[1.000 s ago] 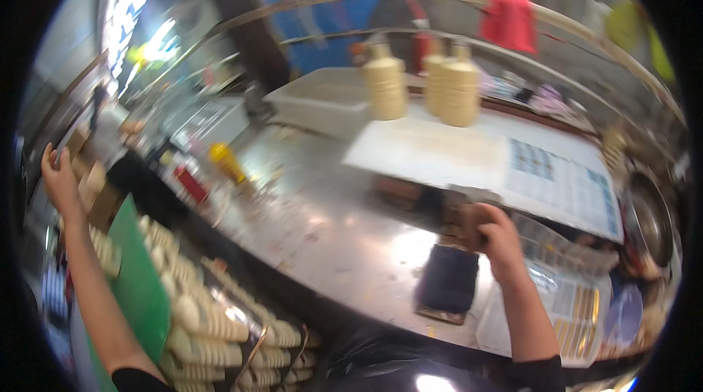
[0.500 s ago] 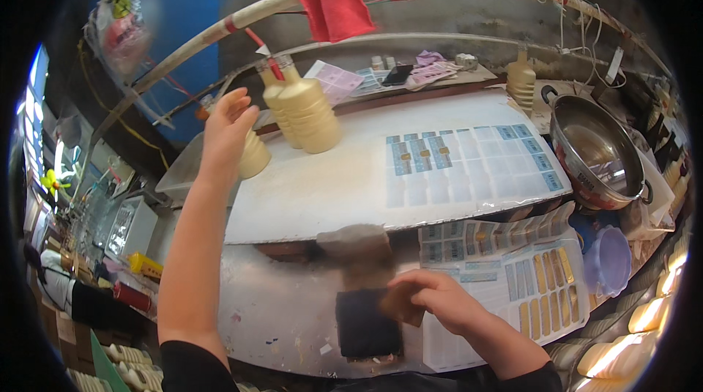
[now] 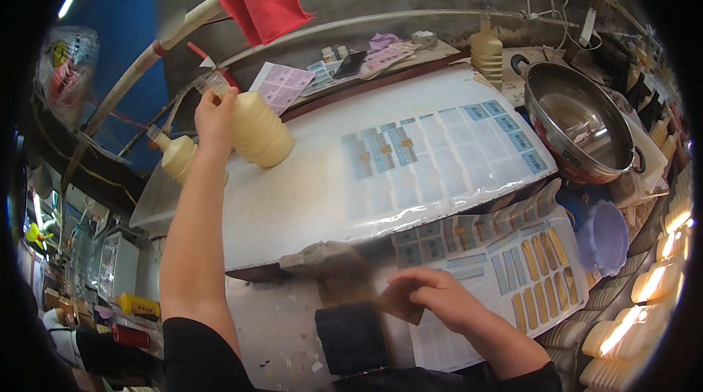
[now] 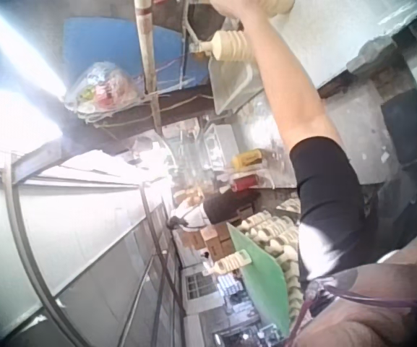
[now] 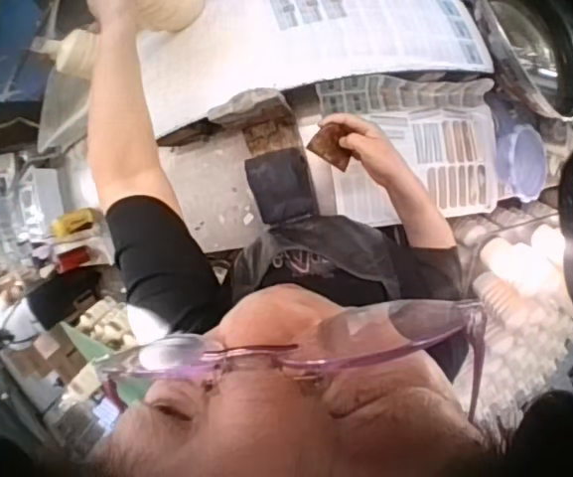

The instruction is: The person applies adhesive labels to cream-colored plastic bottles. They pick up a bottle, peel a label from a sheet, and press it onto the bottle's body, repeating this process for several bottles.

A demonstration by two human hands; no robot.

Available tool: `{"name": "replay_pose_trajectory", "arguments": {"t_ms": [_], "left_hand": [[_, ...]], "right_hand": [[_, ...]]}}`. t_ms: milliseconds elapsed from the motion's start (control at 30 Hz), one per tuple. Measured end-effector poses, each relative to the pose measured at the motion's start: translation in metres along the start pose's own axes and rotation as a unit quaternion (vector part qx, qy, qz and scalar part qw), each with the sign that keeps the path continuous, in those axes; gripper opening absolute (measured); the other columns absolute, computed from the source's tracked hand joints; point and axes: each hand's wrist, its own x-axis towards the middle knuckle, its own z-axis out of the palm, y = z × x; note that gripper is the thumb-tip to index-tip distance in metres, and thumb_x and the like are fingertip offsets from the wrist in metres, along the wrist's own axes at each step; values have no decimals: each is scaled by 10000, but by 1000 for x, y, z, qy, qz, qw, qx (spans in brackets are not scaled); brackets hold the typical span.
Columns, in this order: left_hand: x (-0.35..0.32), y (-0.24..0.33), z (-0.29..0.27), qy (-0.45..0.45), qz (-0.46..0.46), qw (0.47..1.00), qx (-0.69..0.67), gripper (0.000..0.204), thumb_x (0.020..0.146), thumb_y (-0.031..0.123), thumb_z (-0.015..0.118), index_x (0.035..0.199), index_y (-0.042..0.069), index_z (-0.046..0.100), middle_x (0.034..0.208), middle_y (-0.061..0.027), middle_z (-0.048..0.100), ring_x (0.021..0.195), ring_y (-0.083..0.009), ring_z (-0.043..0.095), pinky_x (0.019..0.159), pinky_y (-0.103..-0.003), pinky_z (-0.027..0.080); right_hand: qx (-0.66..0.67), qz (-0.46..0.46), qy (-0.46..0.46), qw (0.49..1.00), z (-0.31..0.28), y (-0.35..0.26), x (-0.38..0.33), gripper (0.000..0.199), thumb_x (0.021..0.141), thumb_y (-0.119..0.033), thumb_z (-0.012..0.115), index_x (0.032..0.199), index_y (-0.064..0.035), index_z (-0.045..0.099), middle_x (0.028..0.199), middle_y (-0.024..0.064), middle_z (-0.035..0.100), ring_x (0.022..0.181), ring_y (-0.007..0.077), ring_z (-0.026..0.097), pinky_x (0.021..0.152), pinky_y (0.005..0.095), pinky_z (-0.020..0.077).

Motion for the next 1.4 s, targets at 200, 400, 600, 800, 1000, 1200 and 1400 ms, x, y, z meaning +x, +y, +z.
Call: {"name": "replay_pose_trajectory", "arguments": {"t_ms": [200,400,600,800,1000,1200,1400], "left_hand": [[-56,66,-80,-6,80,993,-85,224,879,189,800,1005,25,713,851,-2,699,758,-75,609,695,-249,475],[-131,149,-156,-105,44,981,-154,272,830,175,846,997,15,704,841,-14,718,723,-89,649,672,-241,518],[-223,160,-166,-164,57,984,39,339,746,293,831,877,12,694,738,-121,706,698,-247,711,672,-369,549],[-289,135,-123,-150,-32,986,69,416,867,418,728,866,5,679,736,-161,704,708,-321,714,683,-403,548],[-361,63,-107,-217,-216,841,-446,630,965,439,642,1393,2,486,1362,-120,584,1252,-197,563,1035,-353,450],[-399,49,-103,-259,-281,821,-425,806,906,300,768,1528,-7,358,1451,-148,526,1317,-230,534,1111,-386,421],[-419,60,-98,-183,-309,892,-273,758,896,121,716,1517,-34,311,1400,-205,545,1260,-265,576,1058,-382,477]], "right_hand": [[-26,-31,-3,999,13,-10,-13,461,848,23,479,1259,-29,682,1132,55,699,1046,148,633,924,293,499],[-185,-220,-30,957,42,-28,-30,160,923,-80,623,1013,5,723,985,69,698,902,138,656,765,260,509],[-306,-212,43,927,97,-34,-68,432,880,-237,748,1237,-32,620,918,132,746,694,199,712,629,304,543],[-434,-131,24,891,133,-18,-72,982,788,-425,799,1546,-73,282,1151,256,695,979,460,699,853,490,556],[-382,-158,59,908,102,-4,-33,869,772,-333,773,1510,-82,387,1157,234,704,1076,404,696,933,439,555],[-182,-87,-21,979,72,-3,2,741,807,-296,784,1417,11,496,1304,186,640,1190,255,637,999,383,515],[-100,-31,-44,994,63,30,18,613,933,-320,694,1411,9,495,1035,122,684,545,92,548,434,241,416]]}}
